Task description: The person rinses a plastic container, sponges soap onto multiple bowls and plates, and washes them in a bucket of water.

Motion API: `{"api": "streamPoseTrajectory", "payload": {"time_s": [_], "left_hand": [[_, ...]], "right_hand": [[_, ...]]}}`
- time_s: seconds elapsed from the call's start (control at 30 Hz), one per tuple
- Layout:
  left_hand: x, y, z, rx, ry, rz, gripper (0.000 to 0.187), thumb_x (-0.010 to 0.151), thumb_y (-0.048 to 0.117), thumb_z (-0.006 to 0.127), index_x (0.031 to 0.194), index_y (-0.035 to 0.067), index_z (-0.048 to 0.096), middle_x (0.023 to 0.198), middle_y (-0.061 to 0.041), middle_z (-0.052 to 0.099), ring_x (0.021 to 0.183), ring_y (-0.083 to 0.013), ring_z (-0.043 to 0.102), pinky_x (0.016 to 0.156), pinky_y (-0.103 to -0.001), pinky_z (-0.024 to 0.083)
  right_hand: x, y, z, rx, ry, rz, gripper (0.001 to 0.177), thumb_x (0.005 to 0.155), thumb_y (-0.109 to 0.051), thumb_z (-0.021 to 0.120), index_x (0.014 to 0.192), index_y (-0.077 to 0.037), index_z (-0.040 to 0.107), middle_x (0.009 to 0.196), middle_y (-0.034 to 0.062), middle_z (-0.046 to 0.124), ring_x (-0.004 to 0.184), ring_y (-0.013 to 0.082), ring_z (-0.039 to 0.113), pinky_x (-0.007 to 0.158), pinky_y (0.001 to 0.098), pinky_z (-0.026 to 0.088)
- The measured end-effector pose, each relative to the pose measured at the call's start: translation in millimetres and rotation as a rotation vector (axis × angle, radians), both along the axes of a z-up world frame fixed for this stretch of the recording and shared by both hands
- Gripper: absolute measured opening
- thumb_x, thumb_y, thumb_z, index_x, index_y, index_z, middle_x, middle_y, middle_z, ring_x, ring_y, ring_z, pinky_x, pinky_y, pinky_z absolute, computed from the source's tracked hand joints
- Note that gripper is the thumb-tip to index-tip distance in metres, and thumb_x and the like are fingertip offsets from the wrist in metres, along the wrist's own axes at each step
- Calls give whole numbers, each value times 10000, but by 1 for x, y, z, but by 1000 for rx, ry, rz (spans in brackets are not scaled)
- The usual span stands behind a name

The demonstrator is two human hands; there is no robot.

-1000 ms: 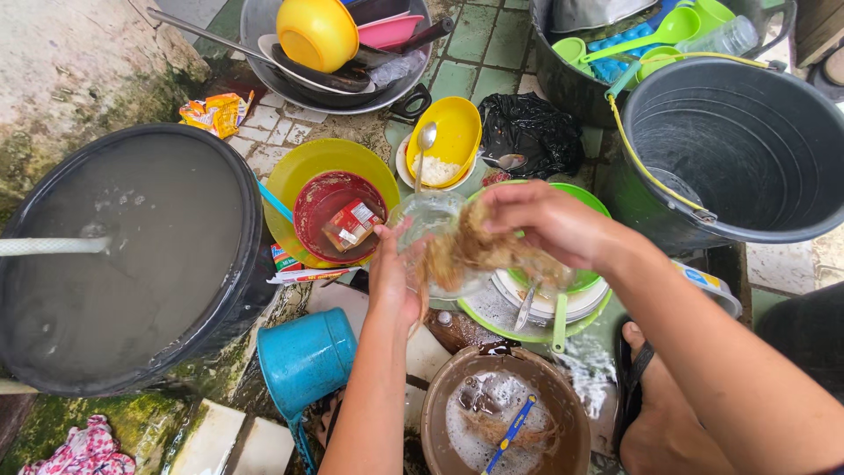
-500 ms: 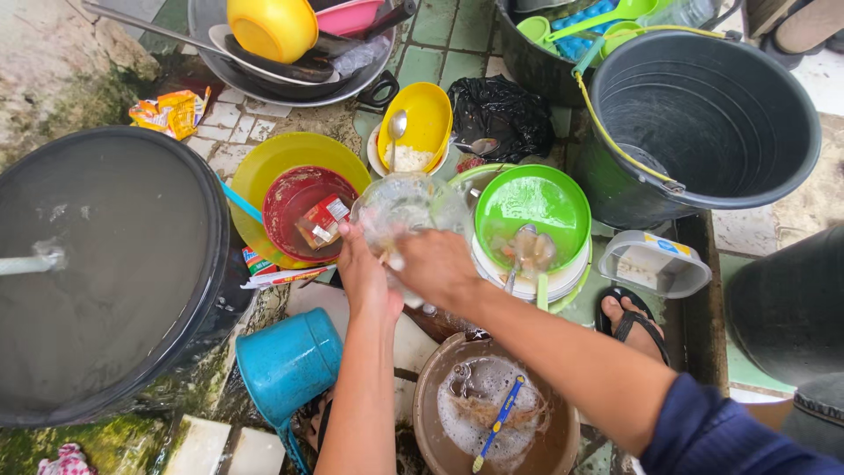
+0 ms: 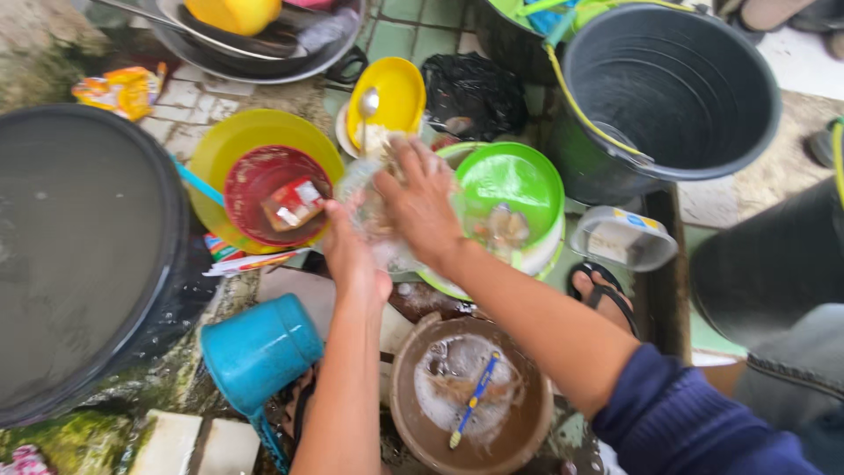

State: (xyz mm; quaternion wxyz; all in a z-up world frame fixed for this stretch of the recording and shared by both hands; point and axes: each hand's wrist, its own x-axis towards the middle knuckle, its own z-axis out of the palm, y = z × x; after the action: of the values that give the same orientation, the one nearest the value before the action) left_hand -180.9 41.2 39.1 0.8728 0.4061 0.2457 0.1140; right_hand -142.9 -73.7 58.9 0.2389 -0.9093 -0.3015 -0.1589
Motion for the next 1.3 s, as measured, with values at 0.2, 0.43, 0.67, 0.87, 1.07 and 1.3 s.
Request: {"api": "streamPoseTrajectory", "payload": {"time_s": [0.2,0.43,0.67,0.87,1.07,1.3], "left_hand": [[-5,26,20,28,-56,-4,630,1038,523,337,1351,41,596,1270,-141,714,1142,-293,717,958,-440,612],[0,-3,-7,-59,9,-16,598,1055,519,392,1374,41,556,1270,-111,687,1143,-252,692,993,-462,572],[3,-8,-14,85,25,7,609,1122,517,422,1314,-11,657,1080,-179,659,887,-269,586,742,-414,494],[-5,5,37,-156,13,89,573,1064,433,361,1289,-20,631,1047,-103,763,839,-183,754,720,-316,622],[3,-12,-6,153,59,18,597,1084,491,448,1266,-32,672,1076,-132,706,844,-208,651,725,-373,560],[2,21,4,120,87,-4,585,1078,505,427,1230,0,680,1111,-155,701,887,-249,649,736,-413,487]], "right_hand": [[-36,-2,1,118,104,320,667,859,-148,677,1503,-143,503,1633,294,245,1492,564,204,1193,651,283],[-18,6,-10,108,51,199,596,935,-170,675,1479,-87,447,1635,254,300,1515,505,295,1194,623,302],[11,-35,4,134,47,47,683,866,-9,614,1526,35,443,1537,338,410,1412,472,403,1165,565,324],[-34,-10,5,239,276,391,677,796,-17,677,1443,-23,479,1534,257,443,1470,434,390,1200,495,353],[16,-24,9,112,-40,34,697,815,20,633,1490,5,458,1583,237,433,1511,419,353,1242,513,294],[-12,-34,17,-194,153,365,763,704,67,588,1437,-139,548,1599,152,433,1549,331,354,1274,474,287]]}}
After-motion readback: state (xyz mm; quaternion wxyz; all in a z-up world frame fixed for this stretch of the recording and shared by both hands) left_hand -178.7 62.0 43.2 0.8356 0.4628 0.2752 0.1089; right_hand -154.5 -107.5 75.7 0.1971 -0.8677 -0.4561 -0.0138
